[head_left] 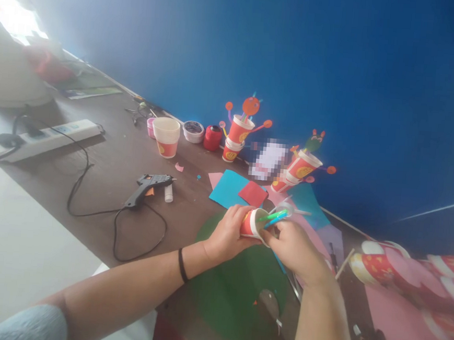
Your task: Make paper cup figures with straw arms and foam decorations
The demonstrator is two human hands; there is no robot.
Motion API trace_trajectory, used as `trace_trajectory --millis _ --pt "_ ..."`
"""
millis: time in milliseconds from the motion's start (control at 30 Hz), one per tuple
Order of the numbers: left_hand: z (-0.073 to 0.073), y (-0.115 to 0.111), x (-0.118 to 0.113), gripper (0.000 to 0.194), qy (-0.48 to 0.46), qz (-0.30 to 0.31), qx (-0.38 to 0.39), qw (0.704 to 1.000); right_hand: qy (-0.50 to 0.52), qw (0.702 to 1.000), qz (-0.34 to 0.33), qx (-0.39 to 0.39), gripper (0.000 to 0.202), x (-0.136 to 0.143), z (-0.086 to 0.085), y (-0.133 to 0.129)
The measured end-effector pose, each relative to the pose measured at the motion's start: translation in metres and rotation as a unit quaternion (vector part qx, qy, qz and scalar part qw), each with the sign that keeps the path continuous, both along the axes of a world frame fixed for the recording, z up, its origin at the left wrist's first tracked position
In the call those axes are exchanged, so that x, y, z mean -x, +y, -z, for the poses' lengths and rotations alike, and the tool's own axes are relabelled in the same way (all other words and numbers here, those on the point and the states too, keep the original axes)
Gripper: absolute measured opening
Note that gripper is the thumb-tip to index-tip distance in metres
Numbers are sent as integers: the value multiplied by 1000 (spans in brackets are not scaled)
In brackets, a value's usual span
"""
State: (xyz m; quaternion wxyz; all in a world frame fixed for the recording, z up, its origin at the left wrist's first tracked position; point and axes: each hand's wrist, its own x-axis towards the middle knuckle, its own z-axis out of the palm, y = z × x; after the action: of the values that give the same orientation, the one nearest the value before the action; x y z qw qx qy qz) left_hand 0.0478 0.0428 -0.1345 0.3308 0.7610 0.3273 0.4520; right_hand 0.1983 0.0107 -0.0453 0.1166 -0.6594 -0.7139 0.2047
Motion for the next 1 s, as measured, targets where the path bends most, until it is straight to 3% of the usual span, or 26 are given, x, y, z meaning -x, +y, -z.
trace_trajectory --millis 767,1000 --pt "6 -2 -2 52 15 -33 26 999 -10 999 -22 -20 30 1 6 6" --pt "8 -2 -4 56 -1 -33 23 999 -28 1000 0 -13 34 0 9 7"
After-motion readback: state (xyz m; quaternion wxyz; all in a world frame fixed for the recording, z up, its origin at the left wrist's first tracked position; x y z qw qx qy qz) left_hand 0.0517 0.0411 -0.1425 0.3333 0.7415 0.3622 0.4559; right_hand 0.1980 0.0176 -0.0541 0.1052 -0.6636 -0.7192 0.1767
